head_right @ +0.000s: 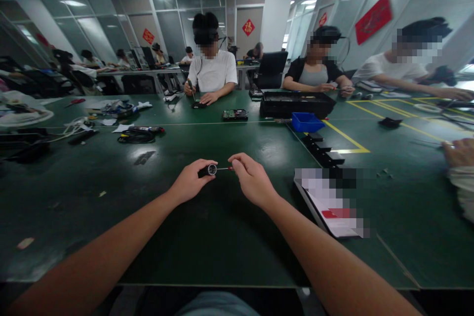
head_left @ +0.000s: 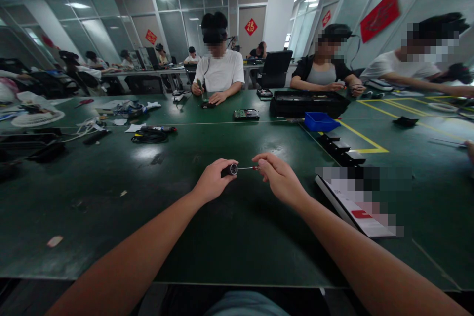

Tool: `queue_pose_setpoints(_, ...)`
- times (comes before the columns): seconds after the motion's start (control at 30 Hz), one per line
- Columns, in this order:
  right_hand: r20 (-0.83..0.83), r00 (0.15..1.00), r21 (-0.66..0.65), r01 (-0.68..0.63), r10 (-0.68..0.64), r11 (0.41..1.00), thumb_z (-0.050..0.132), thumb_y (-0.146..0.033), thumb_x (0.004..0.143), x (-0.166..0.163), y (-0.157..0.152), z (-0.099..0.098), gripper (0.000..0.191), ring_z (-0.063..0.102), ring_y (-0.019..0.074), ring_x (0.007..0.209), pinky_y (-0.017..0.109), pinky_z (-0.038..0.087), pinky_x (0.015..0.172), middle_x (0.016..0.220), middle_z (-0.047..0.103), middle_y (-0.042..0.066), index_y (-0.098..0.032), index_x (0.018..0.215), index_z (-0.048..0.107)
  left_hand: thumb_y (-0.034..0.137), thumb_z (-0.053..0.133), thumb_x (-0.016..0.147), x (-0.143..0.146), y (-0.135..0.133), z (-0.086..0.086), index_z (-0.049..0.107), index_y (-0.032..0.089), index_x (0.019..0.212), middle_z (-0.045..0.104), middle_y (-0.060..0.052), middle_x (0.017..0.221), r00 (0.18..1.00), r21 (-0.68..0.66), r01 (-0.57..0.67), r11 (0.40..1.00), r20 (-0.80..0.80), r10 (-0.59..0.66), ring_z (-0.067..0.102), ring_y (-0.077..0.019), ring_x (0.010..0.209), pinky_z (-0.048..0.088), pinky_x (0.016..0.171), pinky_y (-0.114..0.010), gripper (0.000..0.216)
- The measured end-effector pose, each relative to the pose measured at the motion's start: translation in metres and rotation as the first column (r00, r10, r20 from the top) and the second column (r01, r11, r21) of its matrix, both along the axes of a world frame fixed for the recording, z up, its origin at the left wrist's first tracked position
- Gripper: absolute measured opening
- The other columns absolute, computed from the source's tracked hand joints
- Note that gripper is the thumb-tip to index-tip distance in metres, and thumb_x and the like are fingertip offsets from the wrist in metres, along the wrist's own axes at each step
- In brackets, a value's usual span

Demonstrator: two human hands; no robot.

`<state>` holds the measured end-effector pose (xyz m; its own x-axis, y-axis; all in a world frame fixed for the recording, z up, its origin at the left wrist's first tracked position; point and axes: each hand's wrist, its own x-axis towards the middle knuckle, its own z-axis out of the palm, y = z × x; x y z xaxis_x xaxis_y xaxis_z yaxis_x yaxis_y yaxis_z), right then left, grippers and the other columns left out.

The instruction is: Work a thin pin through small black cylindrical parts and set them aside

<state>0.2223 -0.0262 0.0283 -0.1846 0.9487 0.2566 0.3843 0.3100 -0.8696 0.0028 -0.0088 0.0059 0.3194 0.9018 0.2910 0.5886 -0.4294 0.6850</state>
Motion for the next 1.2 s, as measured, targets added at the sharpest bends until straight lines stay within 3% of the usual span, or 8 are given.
queue_pose_setpoints(0.17, -0.163, 0.986, 0.016, 0.036, -0.033, 0.999, 0.057, -0.038, 0.091, 0.000, 0.003, -0.003, 0.021, 0.061, 0.0178, 0.071, 0.033, 0.048, 0.068, 0.078, 0.065, 0.000, -0.021, 0.102, 0.061, 0.016, 0.069, 0.085, 0.000, -0.001, 0.000, 0.067, 0.024, 0.120, 0.067, -0.004, 0.117, 1.000, 0.005, -0.001, 1.000, 0.008, 0.001, 0.061, -0.0217, 0.110, 0.046, 0.100, -0.037, 0.036)
queue_pose_setpoints(0.33, -0.345, 0.939, -0.024, -0.004, -0.004, 1.000, 0.063, -0.047, 0.089, -0.001, 0.009, -0.006, 0.029, 0.065, 0.0181, 0.075, 0.036, 0.051, 0.077, 0.080, 0.069, 0.004, -0.018, 0.095, 0.068, 0.018, 0.070, 0.085, 0.001, 0.000, 0.001, 0.066, 0.024, 0.123, 0.068, -0.004, 0.118, 0.999, 0.022, -0.020, 1.000, 0.028, 0.020, 0.061, -0.0216, 0.111, 0.045, 0.102, -0.037, 0.038)
queue_pose_setpoints(0.47, -0.563, 0.823, -0.123, 0.003, -0.073, 0.992, 0.068, -0.055, 0.083, -0.004, 0.013, -0.009, 0.037, 0.064, 0.0172, 0.072, 0.036, 0.053, 0.076, 0.077, 0.067, 0.002, -0.019, 0.089, 0.069, 0.017, 0.070, 0.086, 0.001, 0.000, 0.005, 0.064, 0.023, 0.125, 0.067, -0.004, 0.121, 0.999, 0.090, 0.001, 0.996, 0.038, -0.004, 0.061, -0.0213, 0.114, 0.044, 0.103, -0.038, 0.040)
queue_pose_setpoints(0.57, -0.641, 0.757, -0.207, -0.016, -0.123, 0.978, 0.072, -0.057, 0.078, -0.003, 0.016, -0.011, 0.038, 0.061, 0.0159, 0.066, 0.034, 0.053, 0.071, 0.071, 0.064, 0.001, -0.020, 0.083, 0.068, 0.017, 0.068, 0.088, 0.001, 0.000, 0.009, 0.065, 0.025, 0.125, 0.067, -0.004, 0.122, 0.997, 0.158, 0.067, 0.985, -0.060, -0.058, 0.059, -0.0222, 0.115, 0.041, 0.106, -0.043, 0.038)
queue_pose_setpoints(0.67, -0.612, 0.763, -0.278, 0.038, -0.207, 0.960, 0.073, -0.056, 0.076, 0.001, 0.020, -0.014, 0.037, 0.059, 0.0150, 0.060, 0.034, 0.051, 0.065, 0.068, 0.062, 0.000, -0.020, 0.077, 0.065, 0.017, 0.068, 0.088, -0.001, 0.001, 0.009, 0.064, 0.027, 0.126, 0.068, -0.004, 0.121, 0.984, 0.153, 0.087, 0.984, -0.168, -0.061, 0.059, -0.0236, 0.114, 0.040, 0.105, -0.047, 0.039)
queue_pose_setpoints(0.77, -0.536, 0.809, -0.254, 0.118, -0.241, 0.960, 0.070, -0.055, 0.079, 0.001, 0.021, -0.017, 0.035, 0.060, 0.0155, 0.062, 0.032, 0.049, 0.062, 0.071, 0.064, 0.001, -0.020, 0.079, 0.065, 0.019, 0.069, 0.088, -0.002, 0.004, 0.005, 0.065, 0.026, 0.126, 0.068, -0.005, 0.120, 0.982, 0.111, 0.065, 0.992, -0.183, -0.044, 0.059, -0.0241, 0.113, 0.041, 0.103, -0.047, 0.039)
queue_pose_setpoints(1.03, -0.480, 0.867, -0.129, 0.078, -0.131, 0.989, 0.062, -0.051, 0.088, -0.002, 0.017, -0.020, 0.032, 0.062, 0.0160, 0.069, 0.033, 0.050, 0.069, 0.077, 0.066, 0.002, -0.019, 0.090, 0.065, 0.023, 0.070, 0.088, -0.003, 0.004, 0.003, 0.064, 0.026, 0.126, 0.069, -0.005, 0.118, 0.985, 0.098, 0.067, 0.993, -0.164, -0.050, 0.060, -0.0244, 0.110, 0.042, 0.101, -0.045, 0.039)
queue_pose_setpoints(1.2, -0.420, 0.896, -0.106, 0.111, -0.146, 0.988, 0.059, -0.051, 0.090, -0.002, 0.017, -0.020, 0.032, 0.062, 0.0168, 0.070, 0.034, 0.050, 0.069, 0.078, 0.066, 0.002, -0.020, 0.091, 0.064, 0.026, 0.069, 0.088, -0.001, 0.002, 0.004, 0.064, 0.026, 0.125, 0.070, -0.004, 0.117, 0.986, 0.080, 0.061, 0.995, -0.160, -0.048, 0.061, -0.0247, 0.110, 0.041, 0.101, -0.044, 0.037)
